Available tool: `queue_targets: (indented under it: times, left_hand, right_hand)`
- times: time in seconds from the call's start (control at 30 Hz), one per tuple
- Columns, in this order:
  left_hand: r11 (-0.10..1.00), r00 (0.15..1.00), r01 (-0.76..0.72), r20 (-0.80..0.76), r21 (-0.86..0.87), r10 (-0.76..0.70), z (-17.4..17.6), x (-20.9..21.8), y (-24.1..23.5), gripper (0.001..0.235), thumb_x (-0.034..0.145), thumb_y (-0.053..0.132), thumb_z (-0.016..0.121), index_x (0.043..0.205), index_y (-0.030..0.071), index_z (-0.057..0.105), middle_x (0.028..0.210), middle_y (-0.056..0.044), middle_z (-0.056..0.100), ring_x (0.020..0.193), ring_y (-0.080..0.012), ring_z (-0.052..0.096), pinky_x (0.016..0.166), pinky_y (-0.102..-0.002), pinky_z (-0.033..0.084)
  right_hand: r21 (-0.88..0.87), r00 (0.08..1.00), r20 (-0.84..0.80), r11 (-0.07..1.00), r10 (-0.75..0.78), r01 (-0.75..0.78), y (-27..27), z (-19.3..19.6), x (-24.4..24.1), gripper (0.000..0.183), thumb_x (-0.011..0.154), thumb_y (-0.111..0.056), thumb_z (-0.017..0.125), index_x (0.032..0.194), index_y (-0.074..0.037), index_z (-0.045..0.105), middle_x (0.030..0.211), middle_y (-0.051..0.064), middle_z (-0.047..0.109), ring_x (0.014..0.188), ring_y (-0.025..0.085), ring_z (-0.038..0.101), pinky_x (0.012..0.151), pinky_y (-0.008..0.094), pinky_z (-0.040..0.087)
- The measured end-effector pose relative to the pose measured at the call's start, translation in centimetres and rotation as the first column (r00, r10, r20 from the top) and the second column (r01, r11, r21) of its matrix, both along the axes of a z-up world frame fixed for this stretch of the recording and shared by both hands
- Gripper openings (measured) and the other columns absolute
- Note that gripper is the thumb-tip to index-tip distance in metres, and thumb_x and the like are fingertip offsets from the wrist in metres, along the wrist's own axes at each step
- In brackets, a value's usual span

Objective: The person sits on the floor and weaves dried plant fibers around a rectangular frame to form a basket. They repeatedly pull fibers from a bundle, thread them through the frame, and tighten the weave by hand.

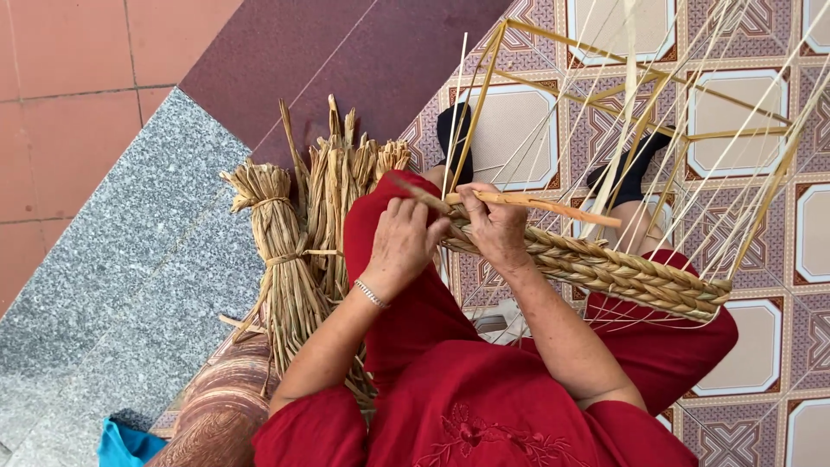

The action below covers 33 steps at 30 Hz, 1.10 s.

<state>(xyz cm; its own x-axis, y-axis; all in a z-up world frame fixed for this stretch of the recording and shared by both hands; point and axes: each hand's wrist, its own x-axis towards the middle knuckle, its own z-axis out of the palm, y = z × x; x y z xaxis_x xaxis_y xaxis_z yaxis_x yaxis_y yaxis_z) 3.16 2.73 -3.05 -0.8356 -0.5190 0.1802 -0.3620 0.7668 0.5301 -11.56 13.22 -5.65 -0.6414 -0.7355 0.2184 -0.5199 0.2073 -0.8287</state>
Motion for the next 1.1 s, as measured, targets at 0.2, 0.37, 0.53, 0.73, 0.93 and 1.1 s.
queue_targets:
  times: [0.2,0.37,0.53,0.73,0.93,1.1]
  left_hand:
    - [0.851,0.89,0.138,-0.44,0.507,0.119,-2.7,-1.7,-0.6,0.031,0.096,0.013,0.066,0.123,0.001,0.059,0.112,-0.018,0.06,0.09,-0.0273,0.068,0.075,-0.035,0.066]
    - [0.824,0.975,-0.012,-0.178,0.566,0.136,-4.7,-1.1,-0.8,0.015,0.105,0.009,0.061,0.115,0.001,0.053,0.091,-0.015,0.07,0.08,-0.0327,0.072,0.069,-0.042,0.058]
    - [0.883,0.979,-0.198,0.135,0.425,0.155,-5.3,-1.5,-2.0,0.026,0.098,0.013,0.068,0.111,-0.001,0.051,0.079,-0.017,0.072,0.074,-0.0369,0.072,0.069,-0.045,0.056]
    - [0.813,0.985,-0.131,-0.016,0.567,0.17,-5.9,-2.7,-2.2,0.03,0.087,0.007,0.061,0.116,-0.003,0.062,0.088,-0.017,0.076,0.079,-0.0268,0.074,0.073,-0.038,0.058]
    - [0.231,0.989,-0.119,0.094,0.966,0.117,-6.0,-2.9,-2.1,0.042,0.089,0.001,0.05,0.126,0.003,0.069,0.089,-0.009,0.068,0.075,-0.0134,0.057,0.066,-0.029,0.05]
    - [0.287,0.999,-0.054,0.054,0.956,0.007,-5.8,-3.6,-1.7,0.025,0.095,0.013,0.066,0.113,-0.004,0.07,0.091,-0.006,0.073,0.081,-0.0104,0.065,0.071,-0.024,0.056]
  right_hand:
    - [-0.095,0.999,0.046,0.995,0.023,-0.019,0.4,0.2,0.3,0.018,0.106,-0.021,0.065,0.106,-0.006,0.074,0.074,0.0,0.07,0.06,0.006,0.063,0.049,0.022,0.048]
    - [-0.017,0.995,0.098,1.0,0.017,-0.015,0.6,0.3,0.4,0.017,0.105,-0.019,0.065,0.104,-0.005,0.074,0.066,0.0,0.066,0.055,0.008,0.056,0.048,0.025,0.042]
    - [-0.011,0.986,0.152,0.998,0.064,-0.063,0.5,0.1,0.4,0.016,0.104,-0.017,0.066,0.106,-0.004,0.074,0.069,0.001,0.066,0.059,0.008,0.058,0.051,0.025,0.045]
    - [0.162,0.879,0.397,0.923,0.263,-0.349,0.9,1.5,-3.4,0.045,0.096,-0.008,0.061,0.14,0.0,0.052,0.108,0.007,0.072,0.074,0.011,0.071,0.061,0.025,0.061]
    - [0.48,0.831,0.556,0.825,-0.022,-0.299,-1.9,4.2,-3.6,0.056,0.103,-0.017,0.052,0.153,0.0,0.031,0.11,0.013,0.073,0.068,0.015,0.072,0.054,0.026,0.058]
    - [0.406,0.683,0.72,0.871,-0.119,-0.276,-3.1,4.5,-3.6,0.068,0.099,-0.012,0.059,0.154,0.001,0.023,0.107,0.021,0.076,0.057,0.018,0.062,0.04,0.027,0.046]
